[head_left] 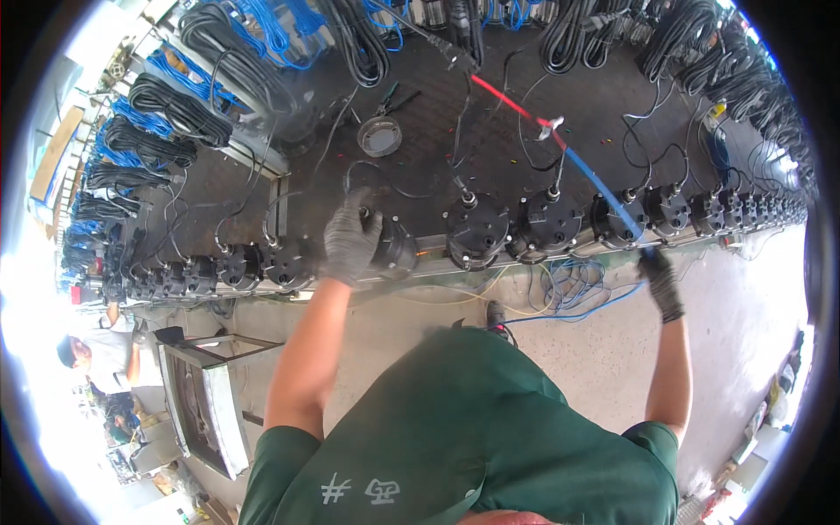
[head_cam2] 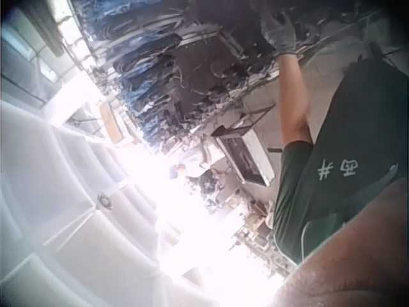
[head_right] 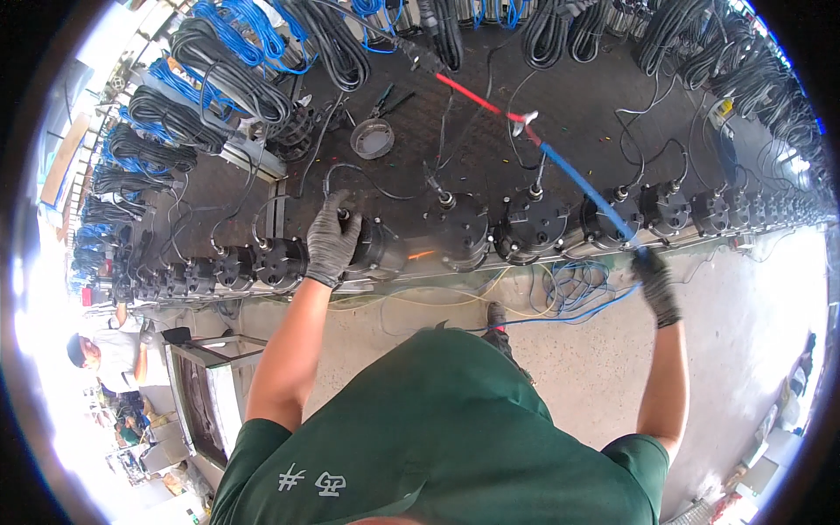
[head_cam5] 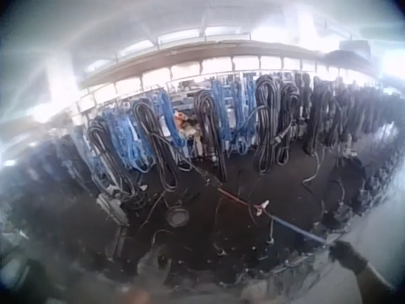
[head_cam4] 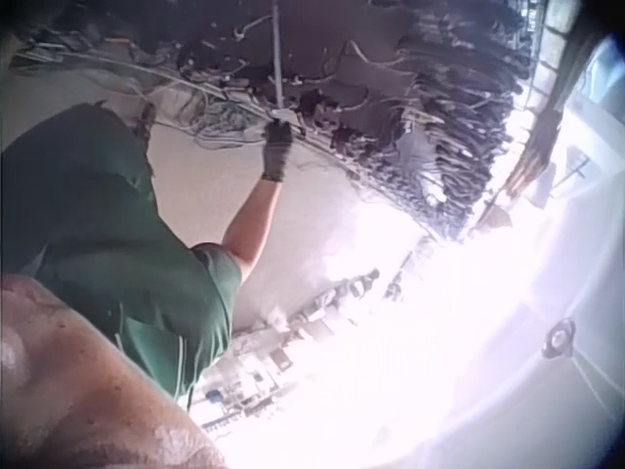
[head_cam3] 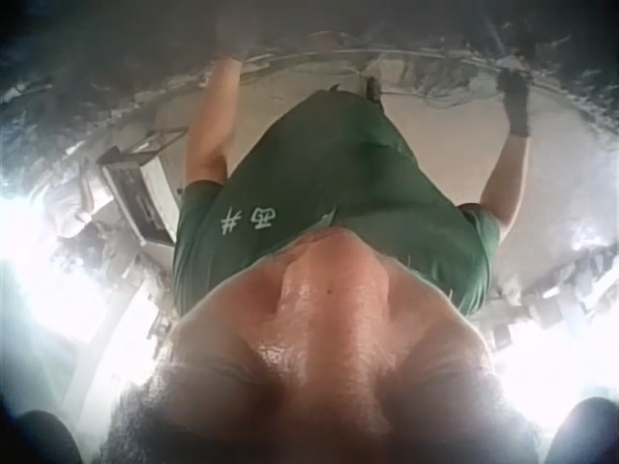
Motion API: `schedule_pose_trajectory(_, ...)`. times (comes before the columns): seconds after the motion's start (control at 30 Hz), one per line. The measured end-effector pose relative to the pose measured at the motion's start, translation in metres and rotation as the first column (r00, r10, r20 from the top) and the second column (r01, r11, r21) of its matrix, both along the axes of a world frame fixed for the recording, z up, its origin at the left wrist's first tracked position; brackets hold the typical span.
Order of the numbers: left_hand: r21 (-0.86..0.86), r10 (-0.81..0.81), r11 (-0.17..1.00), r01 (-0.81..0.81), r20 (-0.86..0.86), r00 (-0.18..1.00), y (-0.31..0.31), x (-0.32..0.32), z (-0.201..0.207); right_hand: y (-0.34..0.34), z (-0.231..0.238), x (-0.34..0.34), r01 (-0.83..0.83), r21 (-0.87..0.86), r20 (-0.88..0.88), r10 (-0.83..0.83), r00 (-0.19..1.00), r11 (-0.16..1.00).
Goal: The person untangles and arranges several black power cables attached to industrial pumps on a long work table, moving individual cables to hang from overhead hooks and positioning the pump units in a row.
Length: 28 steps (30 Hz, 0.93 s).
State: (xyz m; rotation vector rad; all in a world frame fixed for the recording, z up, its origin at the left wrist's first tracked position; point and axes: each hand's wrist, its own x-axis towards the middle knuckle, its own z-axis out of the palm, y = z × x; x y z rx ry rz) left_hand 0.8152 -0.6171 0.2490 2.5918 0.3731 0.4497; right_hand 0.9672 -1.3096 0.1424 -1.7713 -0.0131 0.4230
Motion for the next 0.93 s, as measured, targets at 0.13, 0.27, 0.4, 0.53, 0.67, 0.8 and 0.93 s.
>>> schedule_pose_trajectory(0.13,0.031,0.037,0.999,-0.036,-0.034,0.999,-0.003,0.000,0.005,-0.134,0.035,0.071,0.179,-0.248,0.448,-0.051,0.892,0.952)
schedule_pose_trajectory(0.27,0.034,0.114,0.993,-0.111,-0.104,0.988,-0.006,0.004,0.003,-0.207,0.068,0.148,0.548,-0.665,0.733,0.304,0.608,0.508)
schedule_pose_trajectory(0.4,0.160,0.254,0.960,-0.232,-0.138,0.957,-0.015,0.016,0.001,-0.231,0.064,0.191,0.500,-0.807,0.585,0.313,0.748,0.314)
schedule_pose_trajectory(0.53,0.144,0.364,0.929,-0.341,-0.186,0.912,-0.027,0.024,0.003,-0.171,0.004,0.207,0.185,0.196,0.206,-0.224,0.953,0.963)
schedule_pose_trajectory(0.67,0.148,0.347,0.932,-0.330,-0.112,0.931,-0.028,0.020,0.000,-0.063,0.087,0.157,0.178,-0.468,0.564,0.137,0.815,0.865)
schedule_pose_trajectory(0.8,0.153,0.369,0.923,-0.353,-0.090,0.925,-0.026,0.021,-0.006,0.084,0.189,0.132,0.092,-0.393,0.781,0.280,0.558,0.915)
schedule_pose_trajectory(0.93,0.166,0.364,0.922,-0.349,-0.067,0.929,-0.016,0.020,-0.017,0.208,0.259,0.121,-0.094,-0.530,0.718,0.505,0.478,0.843)
